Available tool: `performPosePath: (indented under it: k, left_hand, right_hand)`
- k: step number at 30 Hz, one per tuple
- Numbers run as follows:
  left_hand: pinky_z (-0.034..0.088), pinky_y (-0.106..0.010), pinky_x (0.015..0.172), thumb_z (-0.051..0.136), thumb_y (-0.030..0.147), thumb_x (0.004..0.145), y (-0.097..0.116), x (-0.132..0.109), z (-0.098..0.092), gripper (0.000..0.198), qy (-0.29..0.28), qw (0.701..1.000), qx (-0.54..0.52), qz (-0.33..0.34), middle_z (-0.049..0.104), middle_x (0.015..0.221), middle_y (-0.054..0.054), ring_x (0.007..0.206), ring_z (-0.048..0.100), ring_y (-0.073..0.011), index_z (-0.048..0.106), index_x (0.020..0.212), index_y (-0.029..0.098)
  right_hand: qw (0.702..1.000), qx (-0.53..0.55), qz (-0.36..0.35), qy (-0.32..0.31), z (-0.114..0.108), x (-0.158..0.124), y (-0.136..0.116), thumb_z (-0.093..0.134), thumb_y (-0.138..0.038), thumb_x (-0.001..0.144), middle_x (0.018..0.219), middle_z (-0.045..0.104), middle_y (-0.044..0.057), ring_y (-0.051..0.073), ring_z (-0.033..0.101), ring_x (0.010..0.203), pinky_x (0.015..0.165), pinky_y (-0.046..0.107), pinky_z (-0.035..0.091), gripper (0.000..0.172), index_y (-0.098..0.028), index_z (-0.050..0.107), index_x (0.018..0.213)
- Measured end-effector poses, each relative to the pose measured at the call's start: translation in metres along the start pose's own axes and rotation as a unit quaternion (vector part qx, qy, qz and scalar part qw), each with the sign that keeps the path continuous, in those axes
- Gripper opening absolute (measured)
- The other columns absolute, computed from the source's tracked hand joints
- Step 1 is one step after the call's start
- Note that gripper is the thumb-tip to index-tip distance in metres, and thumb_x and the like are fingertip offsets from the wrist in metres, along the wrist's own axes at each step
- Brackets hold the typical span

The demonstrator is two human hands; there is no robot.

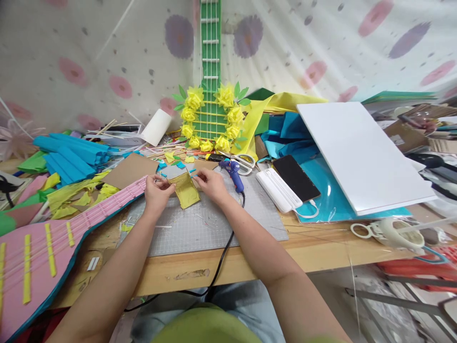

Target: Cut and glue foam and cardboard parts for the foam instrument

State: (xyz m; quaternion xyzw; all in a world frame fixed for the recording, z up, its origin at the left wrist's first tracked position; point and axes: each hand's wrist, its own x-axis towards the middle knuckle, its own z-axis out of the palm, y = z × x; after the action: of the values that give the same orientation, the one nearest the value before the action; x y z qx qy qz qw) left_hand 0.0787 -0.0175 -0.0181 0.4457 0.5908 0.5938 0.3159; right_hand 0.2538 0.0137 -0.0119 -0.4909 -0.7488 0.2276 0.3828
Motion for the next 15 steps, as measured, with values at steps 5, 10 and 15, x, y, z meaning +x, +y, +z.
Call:
performPosePath:
  k: [5,10,15]
  left_hand:
    - [0.045,-0.023,0.06,0.066,0.018,0.052,-0.0031,0.0007,0.0004,0.045,0.001,1.0,-0.008,-0.001,0.058,0.065,0.006,0.056,0.059,-0.0104,0.034,0.084,0.022]
    - [0.045,-0.023,0.059,0.066,0.017,0.052,-0.0017,0.0004,-0.0001,0.046,0.005,1.0,-0.007,-0.005,0.058,0.064,0.007,0.056,0.059,-0.0103,0.034,0.084,0.022]
    - [0.046,-0.024,0.06,0.067,0.018,0.052,-0.0025,0.0003,0.0008,0.047,-0.004,1.0,-0.014,-0.011,0.06,0.066,0.006,0.056,0.06,-0.0108,0.034,0.085,0.022]
  right_hand:
    - [0.996,-0.074,-0.045,0.022,0.0013,0.0004,-0.003,0.051,-0.03,0.08,0.064,0.056,0.001,0.012,0.047,0.061,0.056,0.024,0.032,0.018,-0.019,0.051,0.066]
    - [0.996,-0.069,-0.063,0.011,-0.001,-0.0005,-0.0043,0.052,-0.032,0.08,0.068,0.058,0.002,0.013,0.049,0.063,0.058,0.025,0.034,0.015,-0.019,0.055,0.072]
    - [0.999,-0.019,-0.04,-0.003,-0.0015,-0.0004,-0.0022,0.054,-0.03,0.079,0.076,0.063,0.002,0.013,0.052,0.066,0.061,0.026,0.037,0.016,-0.02,0.06,0.091]
